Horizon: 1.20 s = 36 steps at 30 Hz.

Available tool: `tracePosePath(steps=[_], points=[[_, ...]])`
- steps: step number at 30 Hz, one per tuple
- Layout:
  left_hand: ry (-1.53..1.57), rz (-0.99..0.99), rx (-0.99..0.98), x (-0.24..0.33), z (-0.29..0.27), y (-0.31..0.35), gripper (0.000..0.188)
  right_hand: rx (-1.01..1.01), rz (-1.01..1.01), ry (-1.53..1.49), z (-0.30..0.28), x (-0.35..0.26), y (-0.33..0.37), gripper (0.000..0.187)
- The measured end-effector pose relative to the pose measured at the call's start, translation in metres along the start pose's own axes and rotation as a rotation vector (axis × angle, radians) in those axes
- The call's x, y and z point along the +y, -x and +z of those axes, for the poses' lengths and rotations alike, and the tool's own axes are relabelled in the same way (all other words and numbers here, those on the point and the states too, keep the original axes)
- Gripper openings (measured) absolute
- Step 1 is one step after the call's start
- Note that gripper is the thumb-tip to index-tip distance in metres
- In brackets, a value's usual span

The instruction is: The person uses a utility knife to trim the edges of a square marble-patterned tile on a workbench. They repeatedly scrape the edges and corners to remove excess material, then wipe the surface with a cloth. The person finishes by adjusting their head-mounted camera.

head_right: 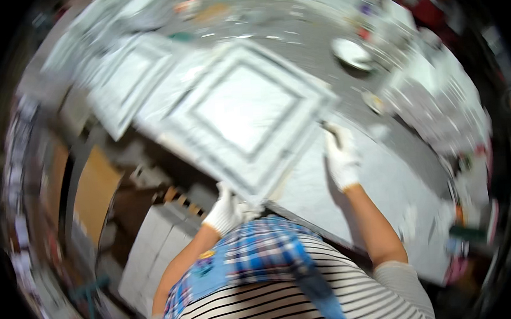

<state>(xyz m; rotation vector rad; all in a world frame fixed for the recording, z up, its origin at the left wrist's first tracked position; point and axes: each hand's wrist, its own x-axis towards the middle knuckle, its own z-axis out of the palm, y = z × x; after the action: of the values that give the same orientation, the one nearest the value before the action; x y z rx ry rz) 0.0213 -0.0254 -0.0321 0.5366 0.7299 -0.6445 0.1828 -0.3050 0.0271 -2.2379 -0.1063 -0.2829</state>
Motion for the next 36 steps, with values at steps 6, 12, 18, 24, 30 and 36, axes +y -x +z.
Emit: tracePosePath(steps=[6,12,18,24,30,36], points=[[-0.003,-0.032,-0.023,-0.007,0.001,0.001,0.115,0.145,0.099,0.379,-0.031,0.045,0.010,0.024],[0.048,-0.089,-0.088,0.001,-0.003,0.015,0.109,0.040,-0.014,0.606,-0.001,0.060,0.005,0.029],[-0.032,-0.162,-0.198,0.008,-0.019,0.006,0.118,-0.034,0.081,0.592,0.012,0.056,-0.010,0.028],[-0.042,-0.153,-0.170,0.008,-0.013,0.004,0.120,-0.097,0.327,0.221,0.003,-0.008,0.019,0.030],[-0.016,-0.192,-0.182,0.007,-0.014,0.003,0.121,-0.357,0.431,-0.164,0.027,-0.071,0.114,0.019],[0.034,-0.204,-0.240,0.010,-0.013,0.012,0.117,-0.411,0.382,-0.036,0.050,-0.084,0.165,0.029]])
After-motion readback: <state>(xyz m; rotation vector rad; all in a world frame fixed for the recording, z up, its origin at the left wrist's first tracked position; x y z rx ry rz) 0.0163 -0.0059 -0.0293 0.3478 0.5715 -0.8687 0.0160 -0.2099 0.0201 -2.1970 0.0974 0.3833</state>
